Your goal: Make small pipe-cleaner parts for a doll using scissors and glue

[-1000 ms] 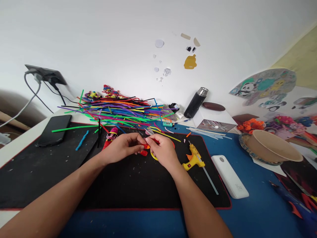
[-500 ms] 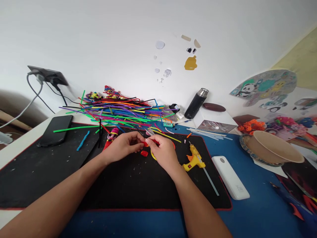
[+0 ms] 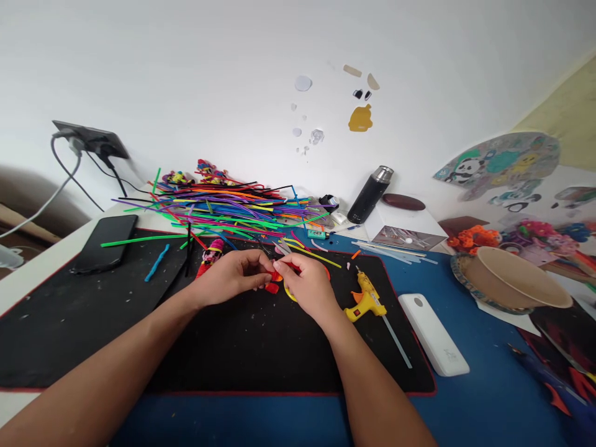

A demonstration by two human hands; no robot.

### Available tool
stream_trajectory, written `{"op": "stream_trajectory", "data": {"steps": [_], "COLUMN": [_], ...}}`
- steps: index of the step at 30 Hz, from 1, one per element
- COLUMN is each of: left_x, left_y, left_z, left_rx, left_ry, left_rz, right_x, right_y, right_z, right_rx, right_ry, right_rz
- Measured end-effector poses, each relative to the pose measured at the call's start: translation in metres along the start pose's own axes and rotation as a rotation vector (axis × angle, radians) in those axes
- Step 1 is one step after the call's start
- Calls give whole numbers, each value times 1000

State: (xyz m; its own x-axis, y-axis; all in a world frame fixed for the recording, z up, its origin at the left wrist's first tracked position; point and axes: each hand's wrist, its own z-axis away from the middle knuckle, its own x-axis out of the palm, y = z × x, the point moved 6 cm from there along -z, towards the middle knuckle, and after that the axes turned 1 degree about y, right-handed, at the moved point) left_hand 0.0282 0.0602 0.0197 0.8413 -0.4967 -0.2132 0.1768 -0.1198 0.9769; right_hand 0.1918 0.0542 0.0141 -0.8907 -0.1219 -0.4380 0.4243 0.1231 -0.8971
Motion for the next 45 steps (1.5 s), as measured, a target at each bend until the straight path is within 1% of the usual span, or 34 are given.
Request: {"op": "stream_trajectory", "data": {"steps": [4, 8, 11, 16, 20, 24, 31, 34, 37, 40, 45], "left_x": [1, 2, 1, 0, -2, -6, -14, -17, -21, -22, -22], "left_y": [4, 6, 7, 13, 15, 14, 10, 6, 1, -2, -3], "left_z": [1, 2, 4, 6, 5, 3, 2, 1, 0, -1, -1], "left_rx": [4, 9, 19, 40, 44, 65, 84, 74, 68, 75, 79], "left_ry": [-15, -17, 0, 40, 83, 147, 270, 304, 335, 339, 317], "left_rz": [46, 109, 154, 184, 176, 158, 39, 1, -92, -204, -338], "right_x": [5, 8, 9, 15, 18, 22, 32, 33, 34, 31, 21], "right_y": [8, 8, 6, 3, 4, 7, 11, 9, 8, 7, -4], "right_z": [-1, -1, -1, 0, 2, 1, 2, 4, 5, 5, 5], "right_rx": [61, 116, 138, 134, 147, 125, 132, 132, 127, 94, -44], "right_ry": [-76, -135, -142, -178, -176, -186, -230, -238, -229, -194, -88], "right_rz": [-177, -326, -381, -404, -362, -324, -336, -308, -270, -153, 177]}}
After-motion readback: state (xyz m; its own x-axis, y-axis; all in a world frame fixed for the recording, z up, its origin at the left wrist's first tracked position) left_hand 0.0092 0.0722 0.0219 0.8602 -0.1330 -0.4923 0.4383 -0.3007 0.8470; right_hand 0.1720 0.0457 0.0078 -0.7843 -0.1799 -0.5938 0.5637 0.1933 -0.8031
